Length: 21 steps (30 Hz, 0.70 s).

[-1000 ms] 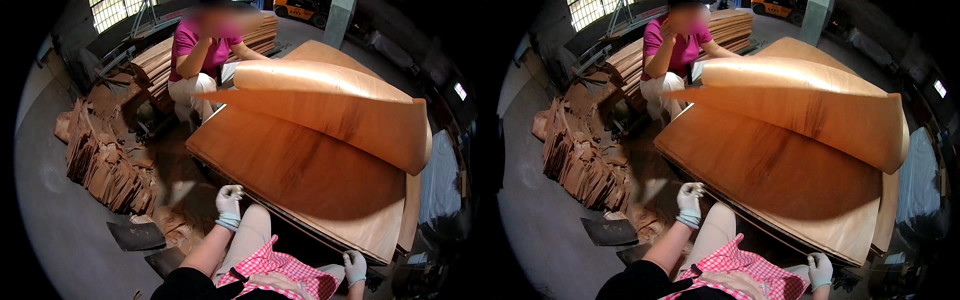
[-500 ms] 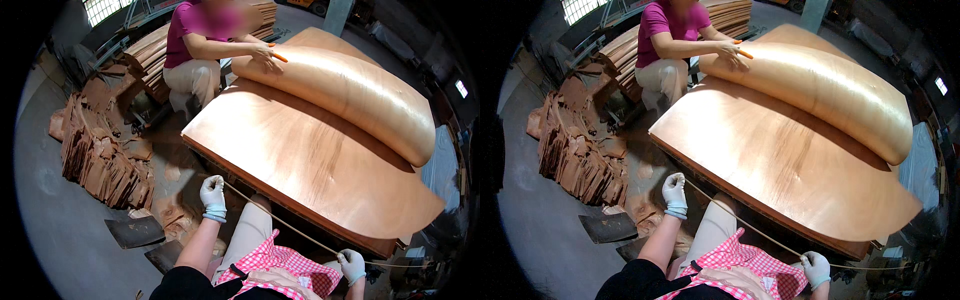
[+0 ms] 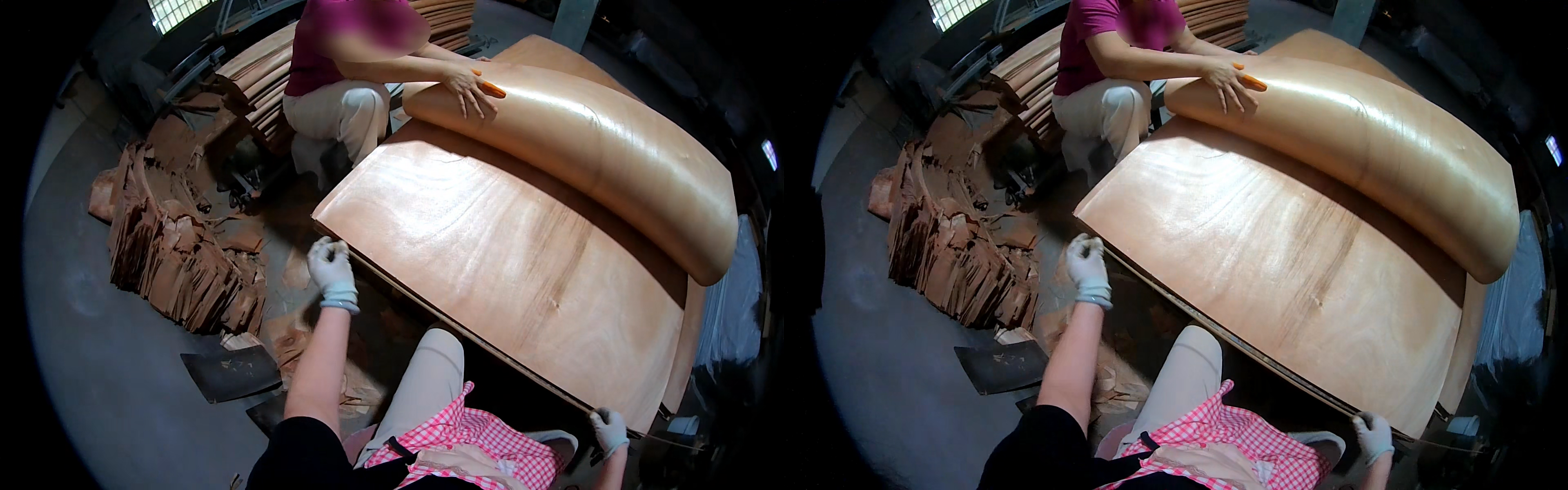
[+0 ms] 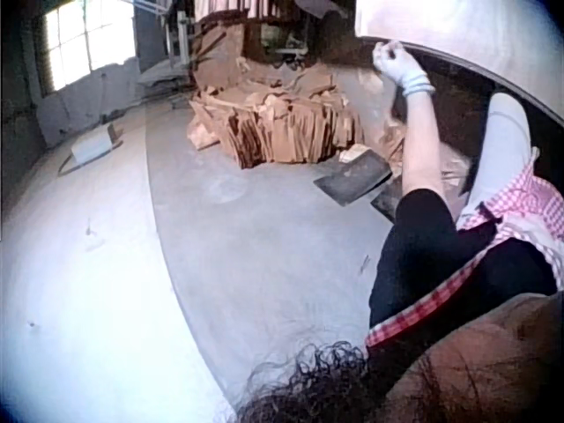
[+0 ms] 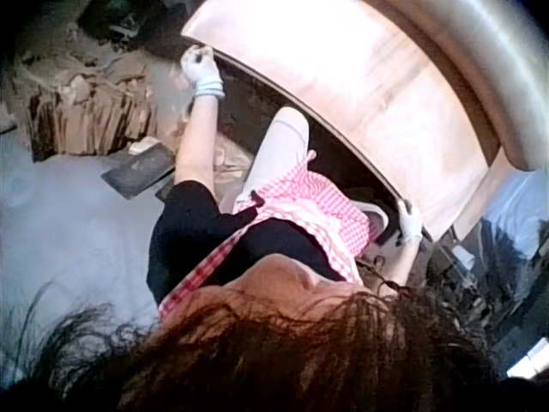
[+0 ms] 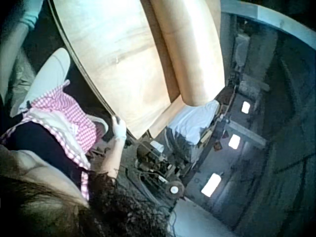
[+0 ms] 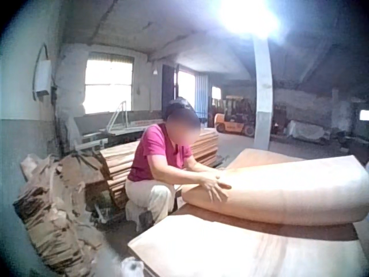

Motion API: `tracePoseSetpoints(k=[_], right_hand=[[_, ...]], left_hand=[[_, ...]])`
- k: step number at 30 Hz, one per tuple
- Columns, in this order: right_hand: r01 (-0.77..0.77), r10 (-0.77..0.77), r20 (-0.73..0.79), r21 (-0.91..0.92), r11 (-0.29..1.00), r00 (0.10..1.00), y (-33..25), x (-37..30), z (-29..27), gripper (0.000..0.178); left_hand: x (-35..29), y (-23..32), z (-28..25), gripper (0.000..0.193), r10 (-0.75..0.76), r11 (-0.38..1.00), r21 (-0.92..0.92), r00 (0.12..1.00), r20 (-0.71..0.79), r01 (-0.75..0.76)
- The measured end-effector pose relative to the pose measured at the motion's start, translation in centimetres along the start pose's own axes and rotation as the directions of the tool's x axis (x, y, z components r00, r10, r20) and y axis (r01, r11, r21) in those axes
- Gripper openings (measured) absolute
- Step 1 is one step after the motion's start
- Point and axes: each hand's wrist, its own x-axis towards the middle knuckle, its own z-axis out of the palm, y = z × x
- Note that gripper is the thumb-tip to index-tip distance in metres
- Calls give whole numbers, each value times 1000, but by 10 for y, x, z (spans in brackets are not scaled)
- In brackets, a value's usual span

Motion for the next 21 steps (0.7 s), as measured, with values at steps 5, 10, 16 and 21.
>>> tracePoseSetpoints(k=[5, 10, 16, 21], right_hand=[[-172, 159, 93, 152, 973, 983, 42, -4, -15, 25], [-259, 127, 370, 333, 907, 920, -7, -18, -28, 27], [-193, 165, 108, 342, 920, 980, 4, 10, -27, 21], [-162, 150, 62, 303, 939, 987, -24, 22, -26, 21]], left_hand=[[52, -17, -5, 14, -78, 997, -12, 993, -87, 78], [81, -24, -15, 11, 27, 987, 160, 997, -77, -15], [88, -12, 5, 20, 134, 866, 468, 983, 121, -176], [91, -10, 9, 23, 141, 782, 584, 974, 177, -220]])
